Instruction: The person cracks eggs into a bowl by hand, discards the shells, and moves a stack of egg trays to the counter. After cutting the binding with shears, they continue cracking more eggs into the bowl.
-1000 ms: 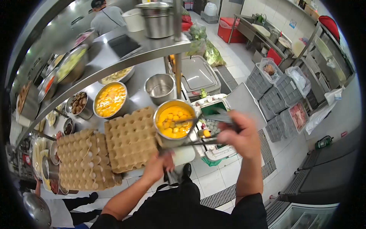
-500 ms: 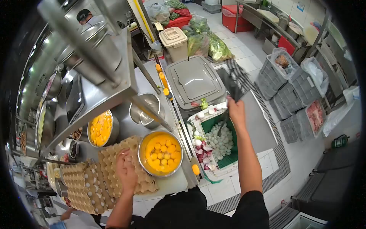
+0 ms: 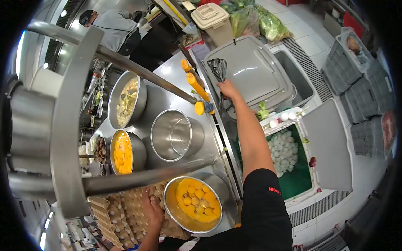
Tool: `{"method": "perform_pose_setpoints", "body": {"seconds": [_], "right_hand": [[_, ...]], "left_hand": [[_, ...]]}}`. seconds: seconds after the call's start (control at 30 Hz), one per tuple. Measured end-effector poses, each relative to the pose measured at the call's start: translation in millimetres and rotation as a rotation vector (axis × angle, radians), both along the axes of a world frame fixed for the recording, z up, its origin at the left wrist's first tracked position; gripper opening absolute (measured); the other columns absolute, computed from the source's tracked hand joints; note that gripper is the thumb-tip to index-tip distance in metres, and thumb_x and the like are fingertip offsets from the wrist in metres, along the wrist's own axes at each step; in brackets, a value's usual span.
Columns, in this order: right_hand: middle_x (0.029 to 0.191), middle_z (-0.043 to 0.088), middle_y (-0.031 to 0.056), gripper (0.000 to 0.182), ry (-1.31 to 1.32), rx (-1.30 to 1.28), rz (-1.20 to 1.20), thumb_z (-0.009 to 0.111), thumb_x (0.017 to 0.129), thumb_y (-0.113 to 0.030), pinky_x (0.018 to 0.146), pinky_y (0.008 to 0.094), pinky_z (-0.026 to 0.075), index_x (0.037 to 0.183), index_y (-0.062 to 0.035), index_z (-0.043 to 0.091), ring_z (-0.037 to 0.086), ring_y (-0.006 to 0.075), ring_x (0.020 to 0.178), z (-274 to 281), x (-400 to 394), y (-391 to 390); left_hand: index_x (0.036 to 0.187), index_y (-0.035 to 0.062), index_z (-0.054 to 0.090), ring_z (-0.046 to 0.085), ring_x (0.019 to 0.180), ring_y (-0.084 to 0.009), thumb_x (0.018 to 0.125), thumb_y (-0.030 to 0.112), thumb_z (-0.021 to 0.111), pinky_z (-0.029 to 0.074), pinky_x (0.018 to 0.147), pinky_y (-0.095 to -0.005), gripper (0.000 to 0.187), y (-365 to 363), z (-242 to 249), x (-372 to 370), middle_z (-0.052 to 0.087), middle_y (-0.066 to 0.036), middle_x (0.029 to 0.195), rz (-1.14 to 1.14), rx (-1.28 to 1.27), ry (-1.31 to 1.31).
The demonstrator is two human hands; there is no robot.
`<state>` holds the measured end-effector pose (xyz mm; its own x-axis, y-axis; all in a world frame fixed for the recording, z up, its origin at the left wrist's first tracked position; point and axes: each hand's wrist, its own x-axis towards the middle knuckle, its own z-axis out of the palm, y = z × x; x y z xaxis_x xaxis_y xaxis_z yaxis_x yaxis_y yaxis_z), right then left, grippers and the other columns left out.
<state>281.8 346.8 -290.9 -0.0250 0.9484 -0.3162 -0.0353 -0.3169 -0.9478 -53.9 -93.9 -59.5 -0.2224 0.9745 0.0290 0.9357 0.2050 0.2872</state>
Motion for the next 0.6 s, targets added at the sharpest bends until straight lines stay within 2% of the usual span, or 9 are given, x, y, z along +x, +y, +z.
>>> {"method": "perform_pose_setpoints", "body": {"seconds": [0.13,0.17,0.2,0.3,0.4,0.43,0.5,0.57,0.6], "right_hand": [[0.077,0.065,0.0232,0.038,-0.242,-0.022,0.055,0.064,0.090,-0.026,0.044,0.0431,0.049,0.102,0.0098,0.059,0.064,0.0330,0.051,-36,-14,29],[0.096,0.065,0.0319,0.035,-0.348,-0.056,0.138,0.062,0.088,-0.021,0.062,0.0477,0.056,0.106,0.0089,0.060,0.068,0.0395,0.067,-14,-11,22],[0.096,0.065,0.0319,0.035,-0.344,-0.061,0.138,0.062,0.088,-0.021,0.062,0.0477,0.056,0.106,0.0089,0.060,0.068,0.0395,0.067,-10,-17,22],[0.128,0.053,0.0359,0.033,-0.691,0.095,0.162,0.058,0.087,-0.016,0.083,0.0489,0.056,0.113,0.0034,0.062,0.069,0.0428,0.089,-8,-27,17],[0.150,0.029,0.0344,0.036,-0.892,0.114,0.045,0.055,0.086,-0.015,0.090,0.0494,0.053,0.120,-0.0053,0.061,0.066,0.0433,0.102,25,-32,3],[0.153,0.023,0.0343,0.035,-0.959,0.169,0.008,0.054,0.087,-0.016,0.086,0.0500,0.055,0.120,-0.0069,0.060,0.067,0.0436,0.099,50,-21,-4],[0.152,0.029,0.0320,0.027,-1.084,0.378,-0.286,0.054,0.087,-0.014,0.068,0.0530,0.056,0.113,-0.0091,0.058,0.069,0.0444,0.075,87,18,-13],[0.150,0.039,0.0177,0.024,-1.091,0.529,-0.587,0.056,0.088,-0.018,0.069,0.0542,0.055,0.110,-0.0082,0.057,0.068,0.0432,0.080,86,79,-2],[0.146,0.045,0.0124,0.028,-1.051,0.666,-0.697,0.059,0.088,-0.018,0.074,0.0516,0.055,0.113,-0.0064,0.057,0.067,0.0422,0.088,92,109,-3]], "left_hand": [[0.133,-0.0041,0.048,0.043,0.122,-0.0432,0.104,0.029,0.034,0.030,0.106,-0.0508,0.046,0,-2,9,0.048,-0.028,0.130,0.059,0.008,0.041],[0.129,-0.0041,0.050,0.051,0.102,-0.0369,0.104,0.030,0.035,0.038,0.096,-0.0472,0.045,0,-10,0,0.049,-0.024,0.120,-0.022,0.077,0.135],[0.129,-0.0041,0.050,0.051,0.102,-0.0369,0.104,0.030,0.035,0.038,0.096,-0.0472,0.045,-3,-16,-6,0.049,-0.024,0.120,-0.024,0.072,0.139],[0.107,-0.0031,0.056,0.048,0.071,-0.0225,0.106,0.036,0.037,0.041,0.068,-0.0369,0.044,-7,-16,-1,0.051,-0.013,0.087,0.159,0.045,-0.125],[0.100,-0.0023,0.056,0.048,0.072,-0.0223,0.106,0.037,0.036,0.040,0.067,-0.0366,0.045,2,1,24,0.049,-0.011,0.078,-0.088,0.101,-0.045],[0.107,-0.0041,0.057,0.053,0.077,-0.0282,0.106,0.039,0.036,0.043,0.072,-0.0410,0.048,-17,-31,-23,0.056,-0.015,0.085,0.098,0.041,0.024],[0.113,-0.0048,0.057,0.055,0.084,-0.0328,0.105,0.039,0.036,0.043,0.078,-0.0434,0.049,-25,-44,-36,0.058,-0.019,0.093,0.071,0.072,0.033],[0.127,-0.0065,0.052,0.051,0.113,-0.0446,0.105,0.038,0.035,0.038,0.099,-0.0486,0.053,-25,-39,-35,0.055,-0.030,0.121,0.047,0.062,0.005],[0.127,-0.0065,0.052,0.051,0.113,-0.0446,0.105,0.038,0.035,0.038,0.099,-0.0486,0.053,-22,-34,-29,0.055,-0.030,0.121,0.041,0.055,-0.002]]}}
